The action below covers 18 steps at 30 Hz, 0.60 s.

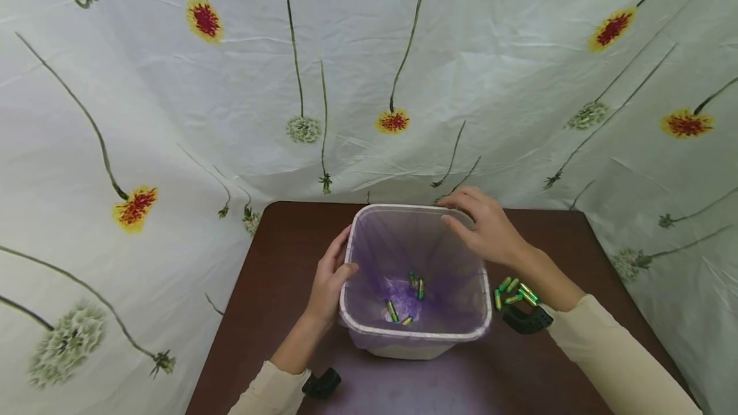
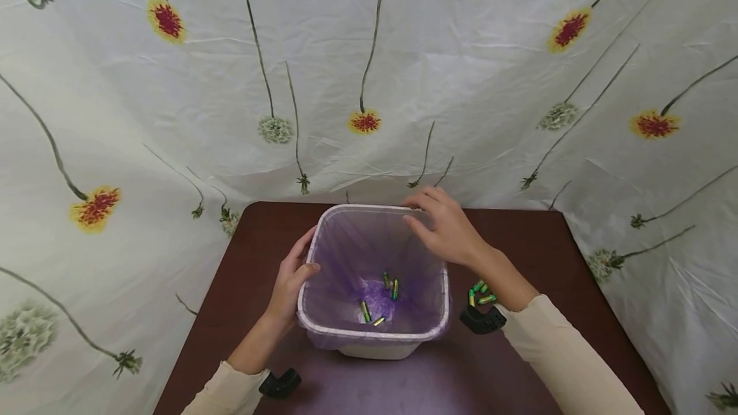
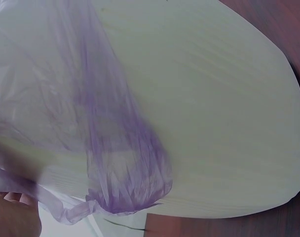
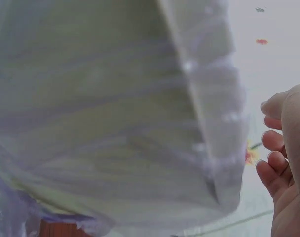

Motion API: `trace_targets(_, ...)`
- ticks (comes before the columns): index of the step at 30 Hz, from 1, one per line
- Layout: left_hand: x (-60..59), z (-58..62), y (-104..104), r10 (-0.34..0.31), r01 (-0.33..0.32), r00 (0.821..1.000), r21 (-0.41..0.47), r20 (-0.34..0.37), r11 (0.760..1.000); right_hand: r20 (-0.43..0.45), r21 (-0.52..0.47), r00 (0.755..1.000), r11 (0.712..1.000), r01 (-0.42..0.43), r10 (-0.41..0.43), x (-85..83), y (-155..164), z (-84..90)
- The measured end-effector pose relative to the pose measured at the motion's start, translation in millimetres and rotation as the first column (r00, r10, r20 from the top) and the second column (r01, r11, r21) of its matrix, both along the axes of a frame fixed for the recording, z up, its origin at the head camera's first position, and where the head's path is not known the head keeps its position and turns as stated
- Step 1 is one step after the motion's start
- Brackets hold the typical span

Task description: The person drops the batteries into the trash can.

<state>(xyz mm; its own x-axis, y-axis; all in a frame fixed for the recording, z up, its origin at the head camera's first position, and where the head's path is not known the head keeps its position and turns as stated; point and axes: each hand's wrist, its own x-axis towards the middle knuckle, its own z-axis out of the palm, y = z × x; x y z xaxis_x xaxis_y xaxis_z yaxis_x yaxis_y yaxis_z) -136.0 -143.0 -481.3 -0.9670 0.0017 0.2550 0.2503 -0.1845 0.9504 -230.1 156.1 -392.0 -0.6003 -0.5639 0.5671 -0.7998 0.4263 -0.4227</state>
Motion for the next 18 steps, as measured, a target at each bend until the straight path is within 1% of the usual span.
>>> trace_targets(5,0.2,1.5,-0.4,0.002,-0.002,1.000,0.000,0.004,1.000,0.006,-0.007,0.999,0.999,0.052,-0.052,3.8,13.9,-5.2)
trace_targets(12,0.0,2.0,-0.8,0.000,0.000,1.000,-0.002,-0.006,1.000,0.046,-0.001,0.995,0.996,0.093,-0.093,11.5,28.7,-11.9)
trace_targets(18,-0.5,1.2,-0.6,-0.005,0.005,1.000,-0.007,-0.007,1.000,0.039,-0.016,0.991,0.992,0.127,-0.126,15.7,41.0,-18.2)
